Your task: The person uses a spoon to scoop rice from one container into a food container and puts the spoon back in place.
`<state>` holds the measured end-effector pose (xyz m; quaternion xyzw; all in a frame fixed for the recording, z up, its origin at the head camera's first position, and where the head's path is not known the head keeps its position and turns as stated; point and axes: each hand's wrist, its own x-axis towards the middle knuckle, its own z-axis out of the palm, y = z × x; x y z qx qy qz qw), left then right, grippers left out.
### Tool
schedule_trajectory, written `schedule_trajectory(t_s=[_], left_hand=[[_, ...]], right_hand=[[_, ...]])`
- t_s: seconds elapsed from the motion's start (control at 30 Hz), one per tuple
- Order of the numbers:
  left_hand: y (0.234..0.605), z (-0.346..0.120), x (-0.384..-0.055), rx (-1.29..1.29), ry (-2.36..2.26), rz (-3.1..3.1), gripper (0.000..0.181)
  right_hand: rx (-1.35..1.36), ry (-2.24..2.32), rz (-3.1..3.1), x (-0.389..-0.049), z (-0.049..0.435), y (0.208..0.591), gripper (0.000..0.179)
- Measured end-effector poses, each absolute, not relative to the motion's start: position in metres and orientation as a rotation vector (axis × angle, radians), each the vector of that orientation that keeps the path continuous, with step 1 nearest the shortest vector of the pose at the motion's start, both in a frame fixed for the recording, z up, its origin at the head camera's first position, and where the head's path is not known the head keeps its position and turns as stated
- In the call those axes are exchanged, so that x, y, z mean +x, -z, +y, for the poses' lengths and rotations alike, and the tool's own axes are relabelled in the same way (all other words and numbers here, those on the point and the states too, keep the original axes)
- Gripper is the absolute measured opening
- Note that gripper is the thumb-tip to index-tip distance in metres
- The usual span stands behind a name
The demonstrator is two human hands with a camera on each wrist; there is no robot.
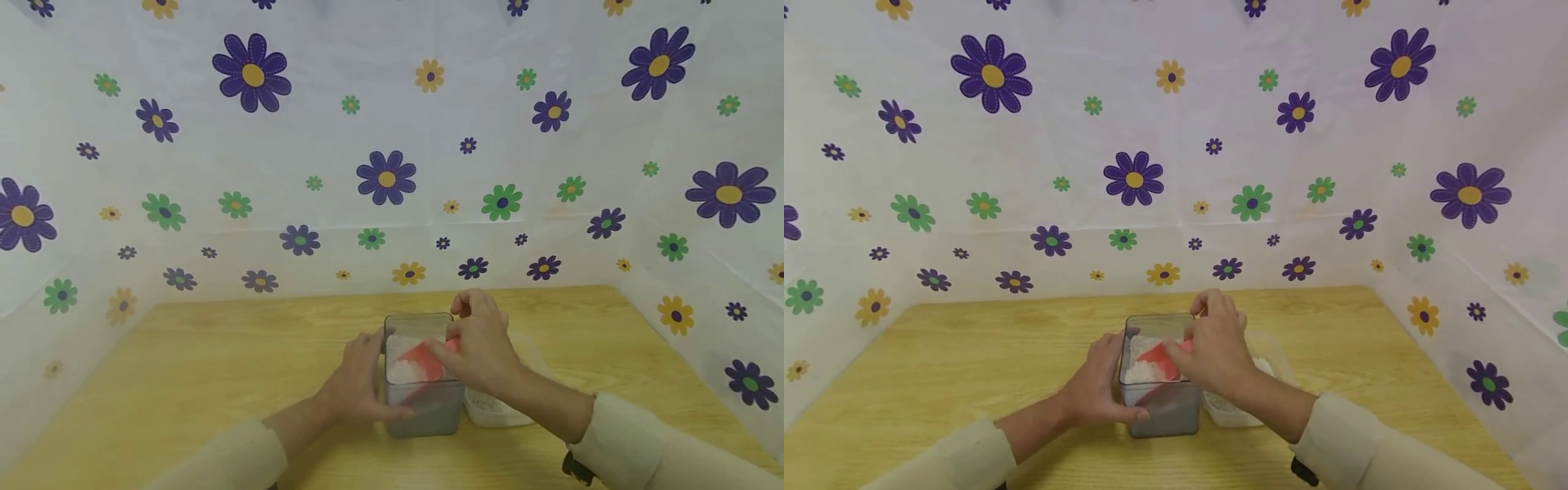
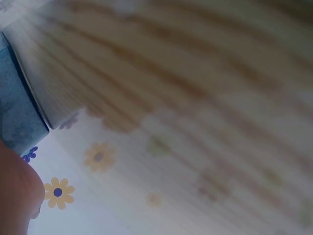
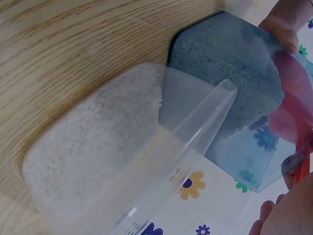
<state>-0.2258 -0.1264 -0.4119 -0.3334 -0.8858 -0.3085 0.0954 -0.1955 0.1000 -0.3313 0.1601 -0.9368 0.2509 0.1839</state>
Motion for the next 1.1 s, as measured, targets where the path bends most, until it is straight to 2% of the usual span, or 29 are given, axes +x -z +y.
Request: schedule_trajectory(t_s=[0.33, 0.77, 1.1], left_hand=[[0.409, -0.126, -0.222, -0.957, 0.897, -2.663, 0.115], [0.411, -0.126, -0.221, -0.931, 0.945, -2.683, 0.117], [0.41, -0.125, -0.22, -0.92, 0.916, -2.697, 0.117]], right_hand=[[0.408, -0.805, -2.654, -0.195, 0.105, 0.325, 0.027], [0.297, -1.093, -2.71, -0.194, 0.116, 0.326, 0.036], [0.228, -1.148, -2.747, -0.192, 0.126, 0.324, 0.045]])
